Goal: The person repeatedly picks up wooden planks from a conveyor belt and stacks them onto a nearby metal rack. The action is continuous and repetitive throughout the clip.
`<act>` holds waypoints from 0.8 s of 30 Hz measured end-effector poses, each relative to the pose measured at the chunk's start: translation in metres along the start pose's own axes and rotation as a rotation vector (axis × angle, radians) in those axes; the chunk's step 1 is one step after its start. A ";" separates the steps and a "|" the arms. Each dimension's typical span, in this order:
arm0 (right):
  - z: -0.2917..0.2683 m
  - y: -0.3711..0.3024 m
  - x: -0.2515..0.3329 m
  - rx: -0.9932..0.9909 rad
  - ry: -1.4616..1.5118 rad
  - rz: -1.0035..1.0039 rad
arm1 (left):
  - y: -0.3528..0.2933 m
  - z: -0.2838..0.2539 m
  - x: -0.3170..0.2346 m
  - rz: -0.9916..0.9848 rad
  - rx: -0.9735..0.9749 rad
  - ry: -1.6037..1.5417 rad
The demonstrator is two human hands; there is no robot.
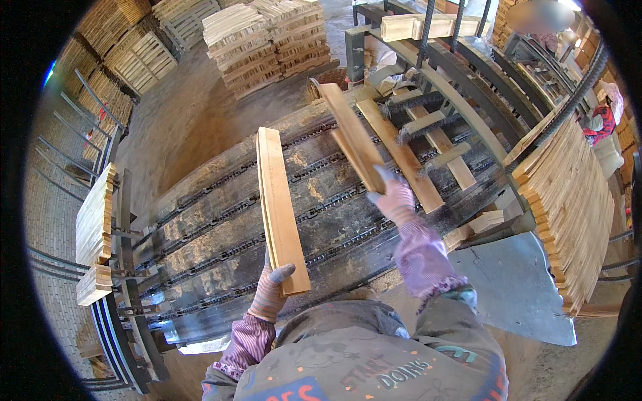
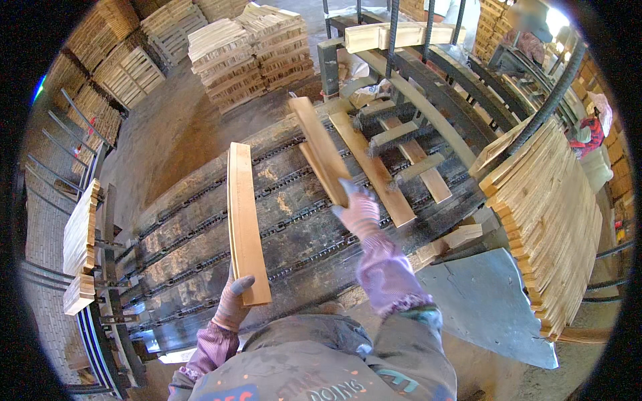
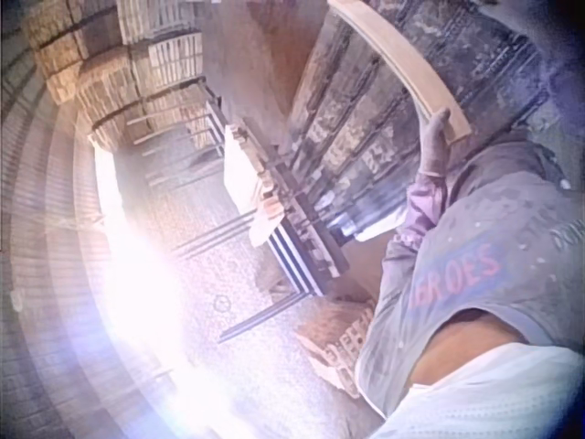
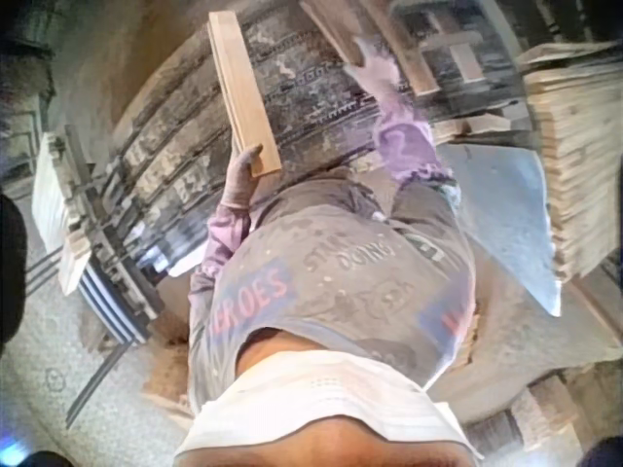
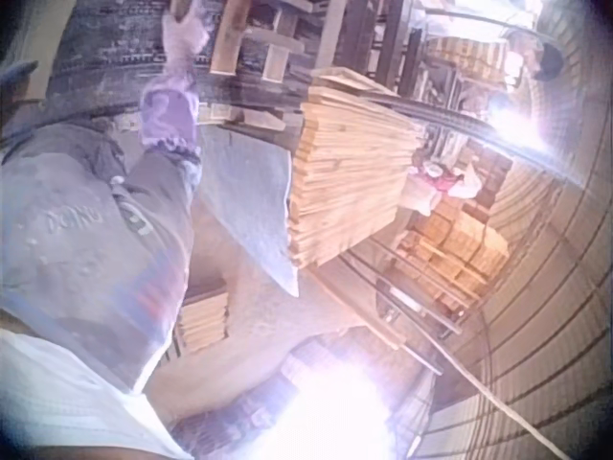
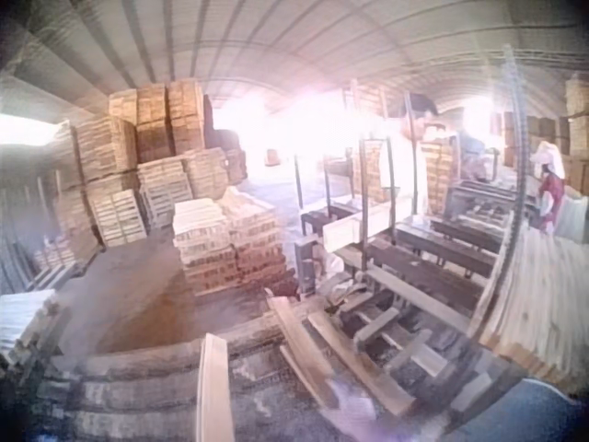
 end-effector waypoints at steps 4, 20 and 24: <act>-0.013 -0.039 -0.063 0.084 -0.372 0.306 | 0.004 0.007 0.004 -0.052 0.038 0.018; 0.100 -0.068 -0.028 0.366 1.847 0.127 | 0.016 0.037 -0.007 -0.041 0.162 0.101; 0.131 -0.080 -0.008 0.449 1.833 0.203 | 0.013 0.032 -0.008 -0.072 0.135 0.097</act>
Point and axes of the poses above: each hand's wrist, its own y-axis towards the middle knuckle, its own z-axis out of the palm, x = y × z, the point moved 7 cm from there along y, towards the middle knuckle, and after that the axes turned 14 degrees about x, right-handed, at the moved point
